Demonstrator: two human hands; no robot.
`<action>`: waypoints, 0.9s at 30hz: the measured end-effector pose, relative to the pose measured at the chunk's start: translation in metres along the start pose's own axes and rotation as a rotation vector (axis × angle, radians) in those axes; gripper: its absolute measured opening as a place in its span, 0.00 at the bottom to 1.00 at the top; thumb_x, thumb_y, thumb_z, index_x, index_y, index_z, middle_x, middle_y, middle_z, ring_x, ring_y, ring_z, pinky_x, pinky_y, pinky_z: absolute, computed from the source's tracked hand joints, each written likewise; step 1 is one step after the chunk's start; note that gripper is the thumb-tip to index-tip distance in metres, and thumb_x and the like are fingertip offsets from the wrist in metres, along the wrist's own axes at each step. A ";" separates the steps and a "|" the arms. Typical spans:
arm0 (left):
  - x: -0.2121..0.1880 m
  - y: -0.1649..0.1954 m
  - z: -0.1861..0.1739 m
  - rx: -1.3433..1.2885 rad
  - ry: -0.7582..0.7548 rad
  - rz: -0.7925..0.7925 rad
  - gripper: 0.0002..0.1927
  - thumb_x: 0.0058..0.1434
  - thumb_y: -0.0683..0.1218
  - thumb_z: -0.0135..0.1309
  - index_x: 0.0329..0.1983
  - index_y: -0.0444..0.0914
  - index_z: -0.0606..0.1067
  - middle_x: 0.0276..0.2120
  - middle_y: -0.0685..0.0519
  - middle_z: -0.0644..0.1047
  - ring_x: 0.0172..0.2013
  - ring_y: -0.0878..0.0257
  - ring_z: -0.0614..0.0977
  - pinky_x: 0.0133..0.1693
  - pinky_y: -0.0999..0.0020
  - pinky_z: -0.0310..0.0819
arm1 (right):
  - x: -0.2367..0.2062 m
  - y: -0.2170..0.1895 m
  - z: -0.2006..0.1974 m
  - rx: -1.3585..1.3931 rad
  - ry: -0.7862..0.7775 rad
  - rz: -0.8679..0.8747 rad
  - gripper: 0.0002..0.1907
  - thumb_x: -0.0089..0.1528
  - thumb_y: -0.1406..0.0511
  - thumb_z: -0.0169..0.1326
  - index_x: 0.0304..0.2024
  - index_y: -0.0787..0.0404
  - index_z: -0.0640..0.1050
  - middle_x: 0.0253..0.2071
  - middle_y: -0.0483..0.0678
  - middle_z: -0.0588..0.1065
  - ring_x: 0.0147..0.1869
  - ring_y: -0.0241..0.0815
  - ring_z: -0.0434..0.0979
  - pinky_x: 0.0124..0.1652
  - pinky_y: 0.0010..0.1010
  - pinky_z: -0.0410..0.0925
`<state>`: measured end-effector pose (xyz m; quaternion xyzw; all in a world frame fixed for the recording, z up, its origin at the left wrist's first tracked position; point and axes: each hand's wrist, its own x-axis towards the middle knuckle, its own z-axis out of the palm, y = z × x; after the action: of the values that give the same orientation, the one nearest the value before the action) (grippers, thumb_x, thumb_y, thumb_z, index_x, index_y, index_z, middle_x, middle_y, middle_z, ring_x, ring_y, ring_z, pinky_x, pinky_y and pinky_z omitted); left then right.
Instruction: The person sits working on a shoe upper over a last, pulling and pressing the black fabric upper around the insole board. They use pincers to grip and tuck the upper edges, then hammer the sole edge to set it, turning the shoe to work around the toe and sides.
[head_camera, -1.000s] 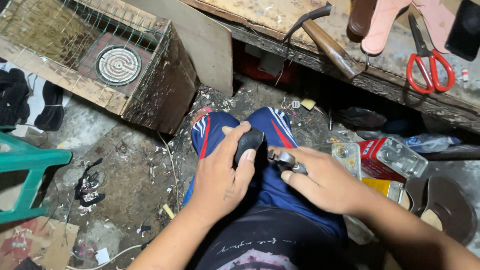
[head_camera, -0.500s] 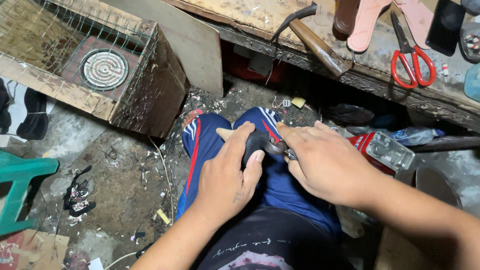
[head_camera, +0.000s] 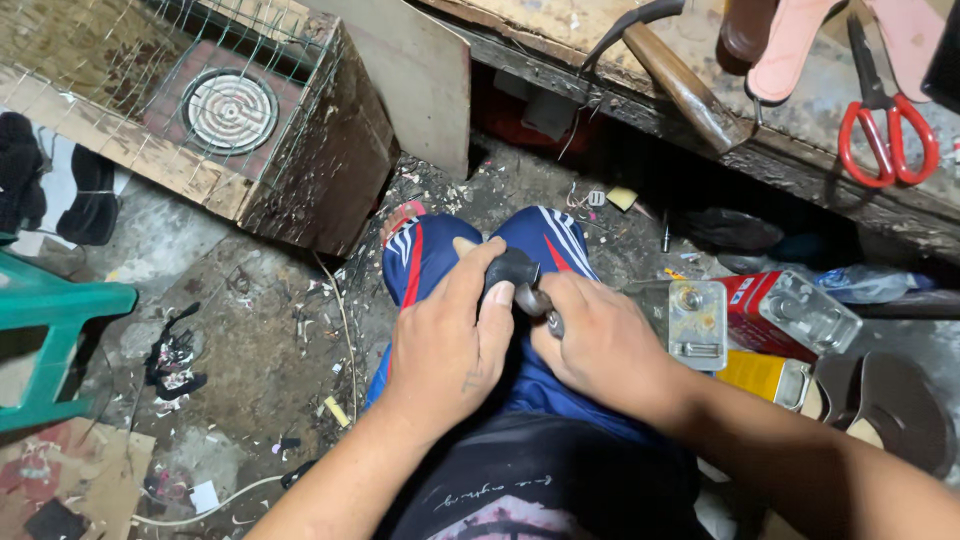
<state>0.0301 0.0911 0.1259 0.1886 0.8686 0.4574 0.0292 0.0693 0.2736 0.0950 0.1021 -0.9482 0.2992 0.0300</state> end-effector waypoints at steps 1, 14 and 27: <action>-0.002 0.000 -0.001 -0.024 -0.002 0.046 0.19 0.68 0.45 0.49 0.62 0.37 0.71 0.50 0.40 0.80 0.46 0.42 0.84 0.45 0.54 0.79 | -0.006 -0.005 -0.008 0.004 -0.118 0.075 0.20 0.55 0.62 0.59 0.46 0.62 0.70 0.36 0.58 0.77 0.41 0.63 0.78 0.39 0.51 0.70; -0.010 0.006 -0.001 0.055 -0.073 0.063 0.18 0.66 0.47 0.49 0.58 0.39 0.72 0.54 0.44 0.80 0.43 0.43 0.83 0.42 0.52 0.78 | -0.002 -0.012 -0.036 0.324 -0.584 0.196 0.15 0.60 0.59 0.53 0.44 0.61 0.72 0.40 0.56 0.78 0.48 0.58 0.79 0.48 0.45 0.70; -0.027 0.010 0.014 0.131 -0.050 0.194 0.21 0.61 0.44 0.54 0.57 0.33 0.70 0.57 0.41 0.78 0.34 0.46 0.85 0.34 0.58 0.80 | -0.024 0.007 -0.054 0.036 -0.595 0.212 0.21 0.60 0.58 0.54 0.53 0.60 0.72 0.44 0.59 0.77 0.51 0.62 0.76 0.48 0.50 0.68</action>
<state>0.0609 0.0975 0.1228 0.2845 0.8734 0.3953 -0.0061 0.0914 0.3142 0.1322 0.0861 -0.9152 0.2746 -0.2821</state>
